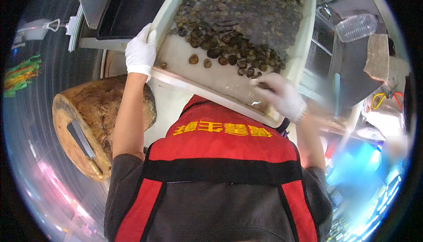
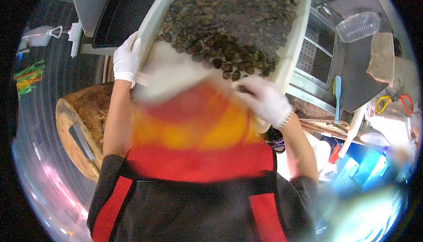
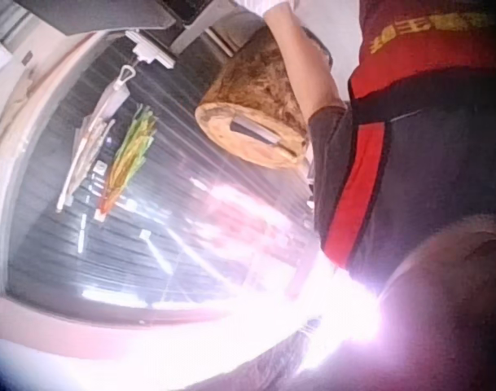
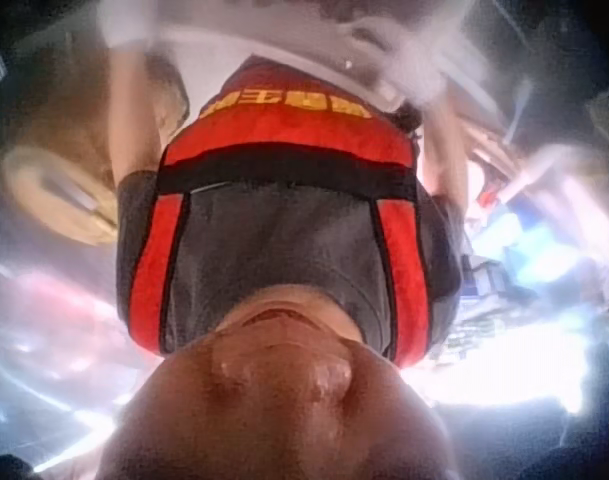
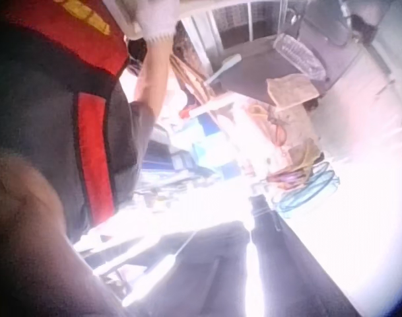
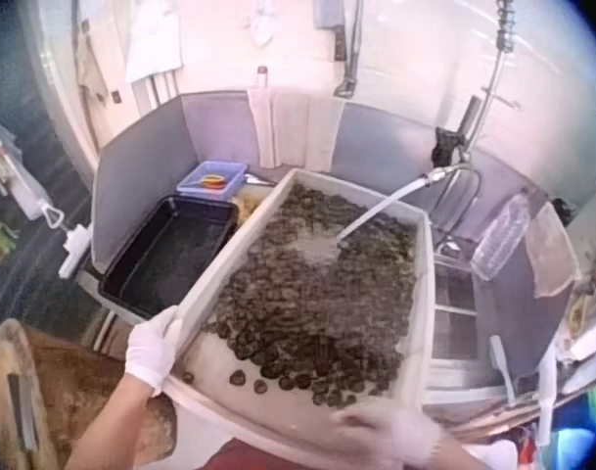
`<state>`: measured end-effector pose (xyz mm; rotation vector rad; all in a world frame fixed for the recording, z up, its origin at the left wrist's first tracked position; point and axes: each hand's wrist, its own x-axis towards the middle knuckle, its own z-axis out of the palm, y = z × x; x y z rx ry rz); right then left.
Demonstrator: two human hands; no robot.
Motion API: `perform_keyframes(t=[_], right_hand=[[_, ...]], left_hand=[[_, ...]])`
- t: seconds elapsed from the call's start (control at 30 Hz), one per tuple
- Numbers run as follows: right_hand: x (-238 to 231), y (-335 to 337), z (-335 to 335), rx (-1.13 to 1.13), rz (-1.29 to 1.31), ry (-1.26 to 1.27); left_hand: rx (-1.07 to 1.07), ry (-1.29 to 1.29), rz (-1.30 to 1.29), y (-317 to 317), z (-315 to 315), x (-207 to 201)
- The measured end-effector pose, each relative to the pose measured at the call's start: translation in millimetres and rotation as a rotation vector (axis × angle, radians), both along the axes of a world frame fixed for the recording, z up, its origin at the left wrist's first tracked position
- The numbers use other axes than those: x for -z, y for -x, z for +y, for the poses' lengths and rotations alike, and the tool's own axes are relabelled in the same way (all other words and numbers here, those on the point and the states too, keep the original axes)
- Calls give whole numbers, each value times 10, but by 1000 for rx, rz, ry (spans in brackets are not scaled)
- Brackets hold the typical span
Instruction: The person washes snails in a white tray under running water, using gloved hands to agitate and rinse them. They repeatedly scoop water with a black bowl and pour it over the snails, then drain the tray and continue rinsing.
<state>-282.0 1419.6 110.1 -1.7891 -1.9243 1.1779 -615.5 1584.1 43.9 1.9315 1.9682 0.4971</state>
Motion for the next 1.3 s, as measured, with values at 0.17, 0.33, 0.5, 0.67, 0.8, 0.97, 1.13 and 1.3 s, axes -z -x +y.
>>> perform_keyframes(t=[0.17,0.33,0.5,0.67,0.8,0.97,1.13,1.3], right_hand=[[166,-742,-1093,1067,130,85],[1543,-1469,-2580,1060,-365,158],[2214,-1666,-3006,995,-502,327],[1999,-2085,-2592,1084,-320,178],[1077,-1830,-1715,902,-82,-208],[26,-263,-205,502,2,-180],[417,637,661,-88,-246,-169],[956,1056,830,-349,-553,-305]], left_hand=[[1,-8,-7,-17,-19,-47],[28,37,-67,-46,18,-24],[28,39,-178,61,52,40],[26,11,-116,105,36,98],[52,-43,0,52,35,73],[24,-56,69,29,-23,36],[19,-37,67,-41,-30,-11],[55,-62,120,-47,-14,4]])
